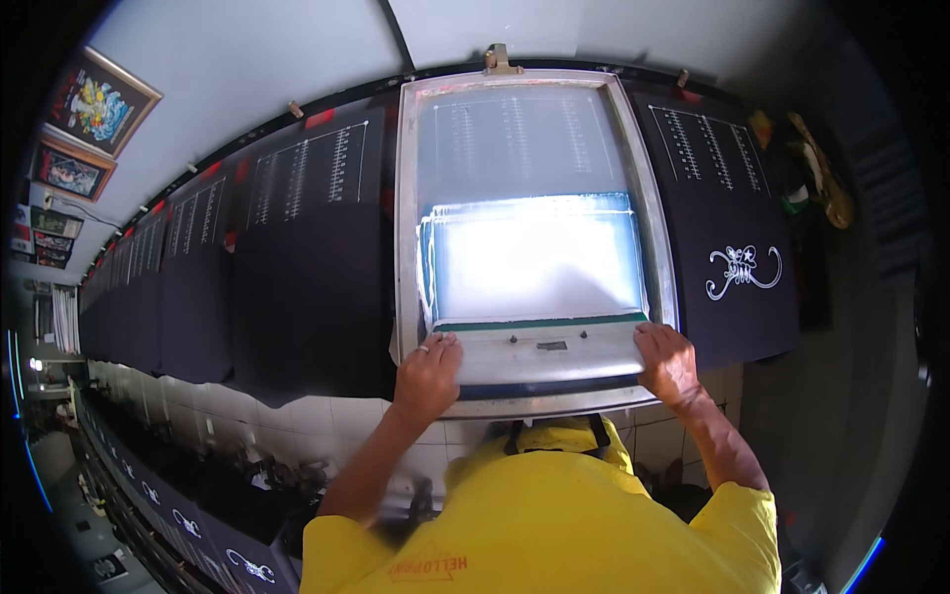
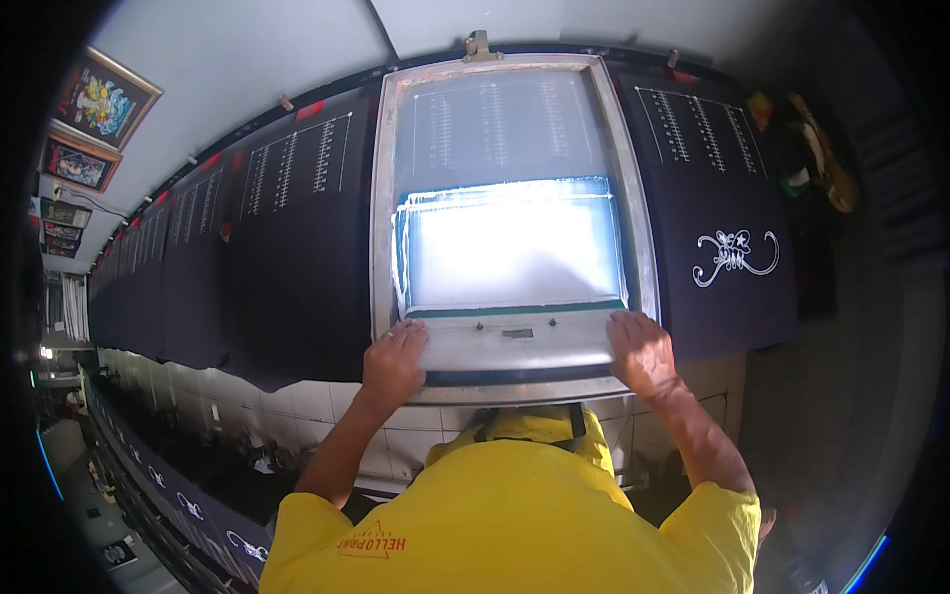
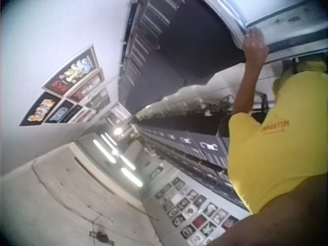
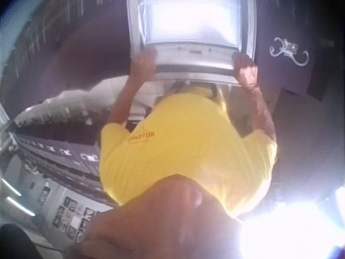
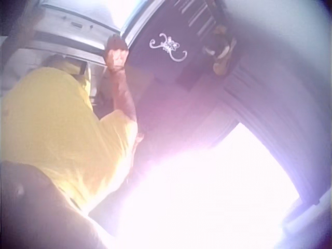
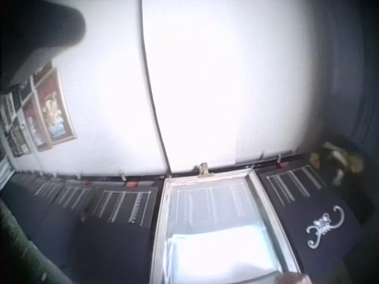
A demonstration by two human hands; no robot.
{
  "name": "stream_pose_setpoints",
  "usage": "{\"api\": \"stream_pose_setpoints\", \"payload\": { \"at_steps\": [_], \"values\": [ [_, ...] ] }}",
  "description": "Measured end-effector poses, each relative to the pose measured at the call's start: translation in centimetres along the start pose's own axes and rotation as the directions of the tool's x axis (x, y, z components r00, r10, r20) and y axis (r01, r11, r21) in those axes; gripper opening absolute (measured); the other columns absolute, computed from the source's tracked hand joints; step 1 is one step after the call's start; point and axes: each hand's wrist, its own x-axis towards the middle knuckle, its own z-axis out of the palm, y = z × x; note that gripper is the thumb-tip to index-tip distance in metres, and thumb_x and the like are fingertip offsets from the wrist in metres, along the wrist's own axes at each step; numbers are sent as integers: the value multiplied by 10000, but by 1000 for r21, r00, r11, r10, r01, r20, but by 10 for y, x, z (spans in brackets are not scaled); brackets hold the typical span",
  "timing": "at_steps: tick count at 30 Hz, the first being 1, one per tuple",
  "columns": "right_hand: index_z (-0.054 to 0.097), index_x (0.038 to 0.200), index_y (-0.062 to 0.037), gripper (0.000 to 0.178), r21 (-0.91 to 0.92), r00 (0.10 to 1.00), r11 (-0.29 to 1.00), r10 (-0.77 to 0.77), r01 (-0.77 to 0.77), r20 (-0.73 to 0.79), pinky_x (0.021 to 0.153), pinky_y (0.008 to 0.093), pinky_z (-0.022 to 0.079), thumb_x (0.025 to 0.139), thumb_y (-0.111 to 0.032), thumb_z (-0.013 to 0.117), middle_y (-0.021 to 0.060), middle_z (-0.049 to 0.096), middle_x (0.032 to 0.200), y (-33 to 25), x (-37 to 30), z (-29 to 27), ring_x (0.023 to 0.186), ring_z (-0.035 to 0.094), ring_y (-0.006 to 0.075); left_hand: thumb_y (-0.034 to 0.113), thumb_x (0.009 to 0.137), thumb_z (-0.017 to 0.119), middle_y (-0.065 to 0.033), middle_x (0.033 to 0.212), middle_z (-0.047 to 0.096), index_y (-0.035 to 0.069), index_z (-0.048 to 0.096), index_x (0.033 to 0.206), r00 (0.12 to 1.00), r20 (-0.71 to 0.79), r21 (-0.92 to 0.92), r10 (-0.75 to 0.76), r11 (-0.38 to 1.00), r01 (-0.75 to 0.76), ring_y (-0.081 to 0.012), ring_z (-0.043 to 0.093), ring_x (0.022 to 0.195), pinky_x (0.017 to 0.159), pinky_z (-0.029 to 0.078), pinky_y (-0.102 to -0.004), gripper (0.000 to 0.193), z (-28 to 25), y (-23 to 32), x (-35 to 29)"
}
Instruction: The person performs screen printing on black shirts using a manual press. They lower a screen frame over each shirt, apply ink by pulling a squeegee across the mesh, lift the frame, and move to the next shirt platen.
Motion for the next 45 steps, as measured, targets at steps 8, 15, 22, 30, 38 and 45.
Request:
{"api": "stream_pose_setpoints", "payload": {
  "at_steps": [8,15,22,30,38,45],
  "values": [
    [659,990,-17,380,-28,998,999,31,-29,52,790,404,593,623,6,756,144,697,998,65,107,10,891,689,321,-44,642,658,-178,1044,710,18,693,1009,973,182,-16,-144,989,149,-347,691,967,840,568,-433,373,11,-69,112],
    [655,880,-36,179,-74,988,994,94,-86,124,769,432,574,707,-36,703,138,688,893,77,135,-6,849,694,319,-56,662,610,-233,909,697,-17,697,938,980,174,-94,-98,989,116,-413,683,843,796,555,-467,292,-4,-73,139],
    [657,846,-28,108,-101,997,993,66,-61,49,758,423,575,739,-39,658,149,681,843,51,106,-39,828,695,326,-76,676,598,-266,919,685,-7,711,1004,967,193,-158,-165,968,196,-419,687,864,816,561,-458,355,-23,-48,120],
    [657,968,-35,320,-20,1000,1000,17,-18,-26,748,424,580,658,-36,737,158,680,905,8,23,-52,846,677,336,-76,706,595,-246,947,698,-35,697,968,993,71,-90,-97,991,103,-418,694,842,799,573,-468,284,-53,1,44],
    [615,950,-22,371,92,1000,996,-12,12,2,778,413,571,589,9,692,139,665,974,-45,-53,-47,919,653,328,-55,666,612,-183,1073,702,-17,662,1029,985,101,-57,-140,988,146,-357,687,985,848,580,-423,368,-50,56,-57],
    [631,973,20,373,27,1000,1000,-1,2,-29,791,386,584,603,59,646,158,679,1029,-27,-30,-15,914,678,319,-42,660,608,-187,1061,718,-34,681,993,1000,11,14,3,1000,-3,-330,697,993,835,583,-389,341,-18,24,-38]
  ]
}}
